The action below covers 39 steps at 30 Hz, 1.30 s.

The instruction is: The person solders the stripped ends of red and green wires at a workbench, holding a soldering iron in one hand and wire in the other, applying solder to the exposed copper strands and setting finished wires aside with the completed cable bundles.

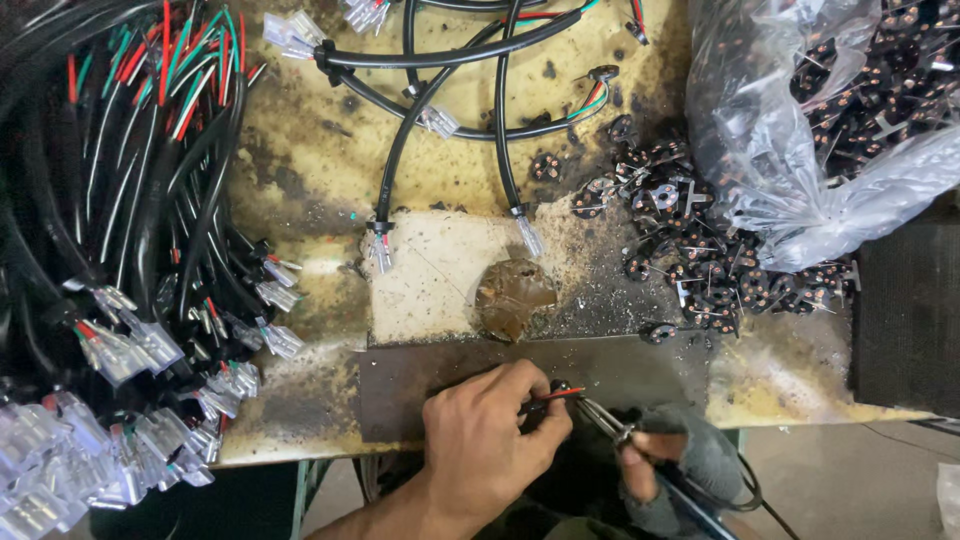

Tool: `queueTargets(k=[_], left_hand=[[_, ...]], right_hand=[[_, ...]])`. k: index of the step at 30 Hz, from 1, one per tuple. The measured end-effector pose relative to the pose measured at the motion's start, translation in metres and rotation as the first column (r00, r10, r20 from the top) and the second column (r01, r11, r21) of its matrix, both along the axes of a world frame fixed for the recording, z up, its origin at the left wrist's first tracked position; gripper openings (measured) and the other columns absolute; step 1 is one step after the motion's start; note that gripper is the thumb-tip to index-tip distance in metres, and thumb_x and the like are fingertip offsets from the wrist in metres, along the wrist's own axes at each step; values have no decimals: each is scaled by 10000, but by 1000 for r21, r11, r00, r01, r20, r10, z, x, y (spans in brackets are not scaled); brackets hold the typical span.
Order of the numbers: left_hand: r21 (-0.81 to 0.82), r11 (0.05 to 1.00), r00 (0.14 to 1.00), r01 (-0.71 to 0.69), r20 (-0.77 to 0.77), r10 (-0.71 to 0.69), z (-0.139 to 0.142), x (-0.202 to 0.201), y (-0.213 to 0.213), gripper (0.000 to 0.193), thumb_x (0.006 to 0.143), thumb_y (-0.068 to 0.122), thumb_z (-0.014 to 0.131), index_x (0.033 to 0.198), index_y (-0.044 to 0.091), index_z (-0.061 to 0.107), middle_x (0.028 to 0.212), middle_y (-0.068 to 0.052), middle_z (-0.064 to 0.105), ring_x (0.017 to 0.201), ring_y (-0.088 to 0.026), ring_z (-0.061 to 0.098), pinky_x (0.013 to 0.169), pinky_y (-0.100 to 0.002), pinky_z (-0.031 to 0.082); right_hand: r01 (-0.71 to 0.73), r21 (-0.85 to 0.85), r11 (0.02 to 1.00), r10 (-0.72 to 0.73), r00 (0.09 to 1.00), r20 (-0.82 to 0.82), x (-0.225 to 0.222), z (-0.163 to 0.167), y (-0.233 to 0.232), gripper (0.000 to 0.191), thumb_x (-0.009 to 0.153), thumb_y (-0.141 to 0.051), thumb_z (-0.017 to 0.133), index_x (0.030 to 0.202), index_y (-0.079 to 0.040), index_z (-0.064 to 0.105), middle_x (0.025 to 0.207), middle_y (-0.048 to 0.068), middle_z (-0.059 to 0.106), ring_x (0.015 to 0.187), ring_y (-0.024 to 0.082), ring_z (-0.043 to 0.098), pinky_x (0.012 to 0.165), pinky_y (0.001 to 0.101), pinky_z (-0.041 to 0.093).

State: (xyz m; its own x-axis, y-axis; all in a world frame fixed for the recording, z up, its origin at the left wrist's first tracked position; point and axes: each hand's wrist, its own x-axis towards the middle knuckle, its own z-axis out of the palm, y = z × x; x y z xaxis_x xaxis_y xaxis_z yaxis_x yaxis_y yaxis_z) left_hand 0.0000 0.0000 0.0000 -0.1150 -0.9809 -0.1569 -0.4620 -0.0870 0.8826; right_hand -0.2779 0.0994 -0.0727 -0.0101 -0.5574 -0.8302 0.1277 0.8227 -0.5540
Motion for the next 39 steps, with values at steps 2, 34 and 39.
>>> queueTargets(k=[2, 34, 39], left_hand=[[-14, 1000, 1000, -11, -13, 11, 0, 2, 1, 184, 761, 196, 810, 757, 111, 646, 676, -41, 694, 553, -227, 692, 489, -372, 520], [-12, 1000, 1000, 11, 7, -11, -1, 4, -6, 189, 760, 211, 803, 777, 113, 643, 695, -51, 697, 593, -258, 698, 517, -395, 529], [-40, 999, 1000, 14, 15, -13, -2, 5, -6, 192, 763, 215, 809, 786, 115, 646, 704, -59, 695, 608, -283, 688, 522, -413, 520]], right_hand=[[98, 13, 995, -97, 994, -50, 1, -16, 12, 107, 810, -28, 723, 816, 69, 677, 637, 152, 671, 557, 223, 649, 485, 310, 522], [-665, 53, 745, 481, 481, -733, 45, 42, -35, 334, 732, -382, 946, 793, -101, 777, 637, 71, 665, 616, 205, 657, 567, 337, 524], [-953, -298, -63, 173, 283, -943, 29, 38, -38, 265, 846, -197, 751, 1110, -222, 771, 896, 31, 644, 774, 211, 621, 629, 364, 466]])
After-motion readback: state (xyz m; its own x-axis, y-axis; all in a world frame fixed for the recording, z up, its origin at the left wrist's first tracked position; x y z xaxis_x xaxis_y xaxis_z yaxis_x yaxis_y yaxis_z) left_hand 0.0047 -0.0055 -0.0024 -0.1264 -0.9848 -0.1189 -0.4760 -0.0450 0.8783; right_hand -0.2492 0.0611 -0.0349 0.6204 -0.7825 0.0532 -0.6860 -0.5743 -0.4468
